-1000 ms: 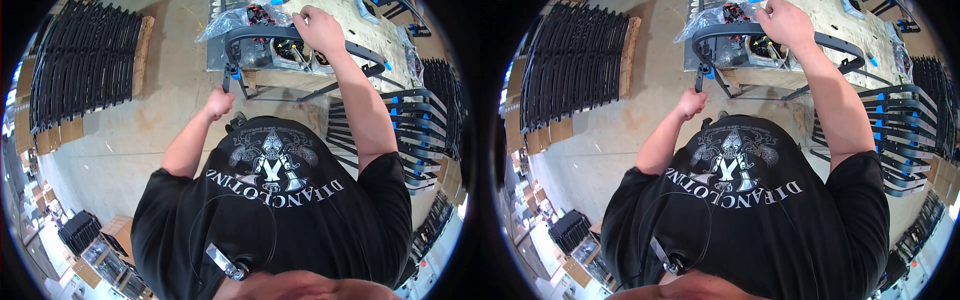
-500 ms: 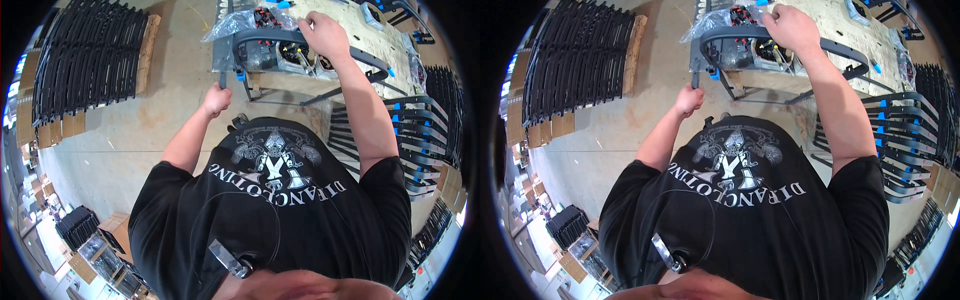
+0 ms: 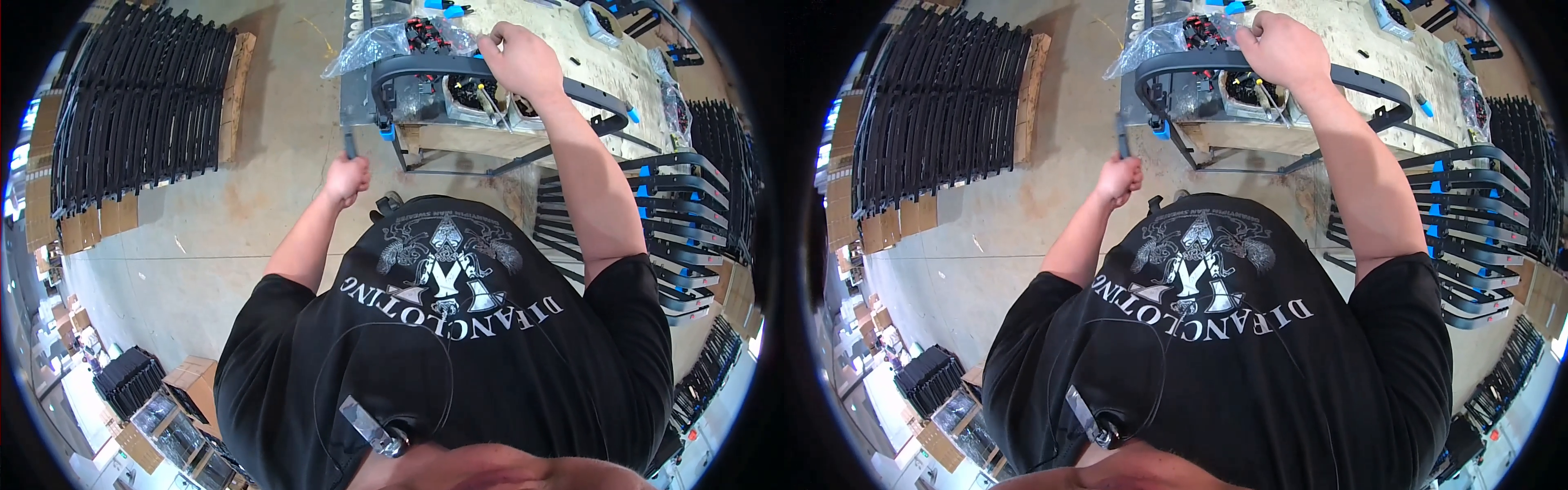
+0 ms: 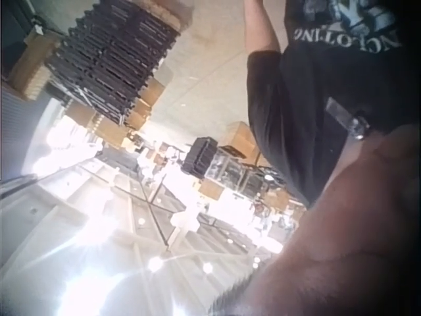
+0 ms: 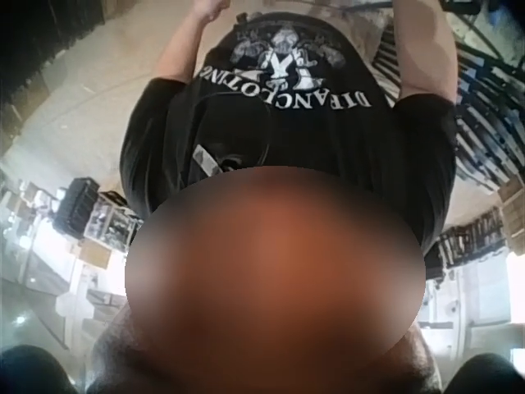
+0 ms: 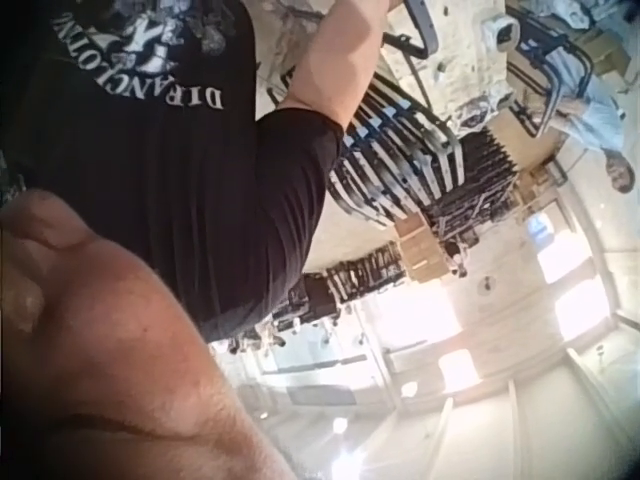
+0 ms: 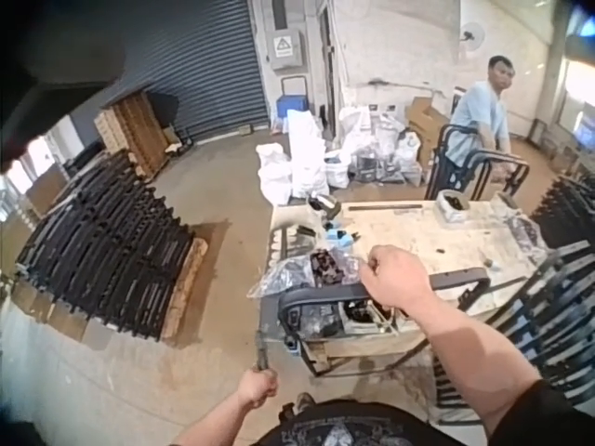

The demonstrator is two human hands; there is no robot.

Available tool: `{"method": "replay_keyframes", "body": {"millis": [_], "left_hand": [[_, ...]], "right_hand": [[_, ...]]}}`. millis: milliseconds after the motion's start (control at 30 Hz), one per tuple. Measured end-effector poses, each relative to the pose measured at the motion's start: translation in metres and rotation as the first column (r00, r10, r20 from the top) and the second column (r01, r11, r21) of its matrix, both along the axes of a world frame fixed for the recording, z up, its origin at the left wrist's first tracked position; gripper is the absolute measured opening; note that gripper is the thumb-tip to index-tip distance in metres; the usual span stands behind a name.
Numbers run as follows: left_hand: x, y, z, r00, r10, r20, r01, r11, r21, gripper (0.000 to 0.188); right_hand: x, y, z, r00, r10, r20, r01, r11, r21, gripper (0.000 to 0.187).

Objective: Assembling metal frame components using plastic connectors, screws, and a screwdriver.

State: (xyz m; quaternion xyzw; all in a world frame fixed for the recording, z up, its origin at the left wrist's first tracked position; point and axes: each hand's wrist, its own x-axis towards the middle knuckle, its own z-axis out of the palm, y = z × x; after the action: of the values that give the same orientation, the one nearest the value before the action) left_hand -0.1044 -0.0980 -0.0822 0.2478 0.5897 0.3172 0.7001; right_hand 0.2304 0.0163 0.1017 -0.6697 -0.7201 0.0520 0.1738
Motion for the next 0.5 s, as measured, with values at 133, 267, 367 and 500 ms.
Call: {"method": "replay_keyframes", "body": {"millis": [133, 267, 367, 500], "left_hand": [[-0.016, 0.010, -0.032, 0.847, 0.531, -0.005, -0.531, 0.847, -0.005, 0.022], [0.042, -0.008, -0.013, 0.946, 0.256, -0.200, -0.238, 0.965, 0.110, 0.022], [0.049, -0.006, 0.018, 0.967, -0.139, -0.215, 0.152, 0.987, 0.045, 0.018], [0.046, 0.001, 0.010, 0.964, 0.251, -0.091, -0.238, 0.961, 0.139, 0.013]], "right_hand": [[-0.002, -0.006, -0.001, 1.000, -0.014, -0.009, 0.013, 1.000, -0.026, 0.040], [-0.008, -0.006, 0.005, 1.000, 0.012, -0.005, -0.012, 1.000, -0.011, 0.040], [0.001, -0.010, -0.004, 1.000, -0.008, 0.008, 0.009, 1.000, -0.029, 0.040], [-0.002, -0.004, -0.002, 1.000, -0.024, 0.011, 0.024, 0.999, -0.045, 0.041]]}}
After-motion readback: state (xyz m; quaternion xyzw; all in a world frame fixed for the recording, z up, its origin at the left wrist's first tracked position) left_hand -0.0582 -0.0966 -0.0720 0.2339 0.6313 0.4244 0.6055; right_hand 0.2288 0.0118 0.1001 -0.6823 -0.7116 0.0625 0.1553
